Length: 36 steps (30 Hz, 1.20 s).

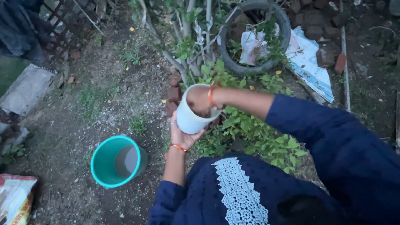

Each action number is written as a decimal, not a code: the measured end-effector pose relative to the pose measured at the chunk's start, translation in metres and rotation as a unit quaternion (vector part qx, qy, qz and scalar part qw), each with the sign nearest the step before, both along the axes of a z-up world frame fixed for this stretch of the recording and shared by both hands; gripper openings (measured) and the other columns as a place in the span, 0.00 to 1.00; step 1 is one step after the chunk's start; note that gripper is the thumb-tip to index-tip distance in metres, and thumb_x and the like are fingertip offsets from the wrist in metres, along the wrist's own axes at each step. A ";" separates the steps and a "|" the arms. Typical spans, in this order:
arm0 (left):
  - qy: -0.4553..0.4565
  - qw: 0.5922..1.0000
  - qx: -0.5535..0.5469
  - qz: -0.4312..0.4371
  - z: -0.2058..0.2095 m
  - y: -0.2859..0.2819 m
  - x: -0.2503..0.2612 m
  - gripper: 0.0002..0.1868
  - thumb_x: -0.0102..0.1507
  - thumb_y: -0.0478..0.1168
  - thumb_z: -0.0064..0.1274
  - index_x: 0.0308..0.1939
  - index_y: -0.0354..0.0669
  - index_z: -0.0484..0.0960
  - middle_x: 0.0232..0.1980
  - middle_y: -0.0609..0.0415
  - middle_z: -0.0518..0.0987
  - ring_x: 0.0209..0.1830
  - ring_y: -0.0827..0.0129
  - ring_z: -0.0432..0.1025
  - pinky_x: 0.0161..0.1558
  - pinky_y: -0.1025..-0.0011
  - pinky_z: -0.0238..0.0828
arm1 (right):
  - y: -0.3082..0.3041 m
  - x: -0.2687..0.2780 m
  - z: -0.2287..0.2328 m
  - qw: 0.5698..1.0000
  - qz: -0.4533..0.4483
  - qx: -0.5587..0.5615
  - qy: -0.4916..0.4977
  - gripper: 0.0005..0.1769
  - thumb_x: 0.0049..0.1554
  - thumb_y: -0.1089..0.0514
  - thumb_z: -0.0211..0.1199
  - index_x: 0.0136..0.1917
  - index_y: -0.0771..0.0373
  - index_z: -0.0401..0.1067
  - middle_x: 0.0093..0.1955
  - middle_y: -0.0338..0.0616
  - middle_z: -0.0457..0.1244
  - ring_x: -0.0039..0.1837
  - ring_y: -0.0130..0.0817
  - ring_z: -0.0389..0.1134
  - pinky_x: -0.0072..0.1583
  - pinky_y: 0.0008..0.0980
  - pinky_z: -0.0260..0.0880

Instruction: Distributing a dry substance (possibly fertilizer or soil amendment) from a cup into small potted plants in an outdoor garden.

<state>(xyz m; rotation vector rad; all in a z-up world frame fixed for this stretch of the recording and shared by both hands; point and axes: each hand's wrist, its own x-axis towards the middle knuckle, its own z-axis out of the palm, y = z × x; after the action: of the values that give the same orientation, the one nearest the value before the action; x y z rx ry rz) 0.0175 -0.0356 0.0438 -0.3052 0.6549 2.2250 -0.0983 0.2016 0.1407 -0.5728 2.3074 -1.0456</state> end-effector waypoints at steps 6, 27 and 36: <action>-0.016 0.998 0.027 -0.049 -0.013 0.028 -0.003 0.43 0.62 0.74 0.41 0.68 0.48 0.71 0.59 0.46 0.80 0.51 0.51 0.79 0.40 0.54 0.84 | 0.012 0.003 -0.006 0.926 -0.051 -0.167 -0.334 0.12 0.64 0.52 0.53 0.39 0.53 0.70 0.30 0.31 0.59 0.28 0.18 0.56 0.29 0.20 0.54; -0.022 0.999 0.035 0.010 -0.026 0.011 -0.002 0.45 0.59 0.76 0.41 0.70 0.51 0.70 0.61 0.47 0.79 0.49 0.51 0.79 0.41 0.56 0.84 | 0.181 -0.141 -0.013 0.725 -0.479 -0.449 -0.209 0.17 0.66 0.59 0.49 0.60 0.70 0.73 0.57 0.50 0.69 0.60 0.41 0.72 0.63 0.37 0.76; -0.036 0.999 0.027 -0.017 -0.021 0.013 -0.002 0.45 0.58 0.75 0.41 0.69 0.49 0.71 0.61 0.45 0.80 0.50 0.47 0.80 0.39 0.57 0.84 | 0.138 -0.068 0.043 0.931 -0.348 -0.018 -0.106 0.11 0.64 0.58 0.58 0.51 0.67 0.78 0.42 0.45 0.70 0.41 0.31 0.71 0.46 0.33 0.75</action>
<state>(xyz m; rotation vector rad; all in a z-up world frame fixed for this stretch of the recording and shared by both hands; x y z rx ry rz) 0.0152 -0.0227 0.0227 -0.3428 0.5553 2.1853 -0.1658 0.3400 0.1841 0.3815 2.3316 -1.3763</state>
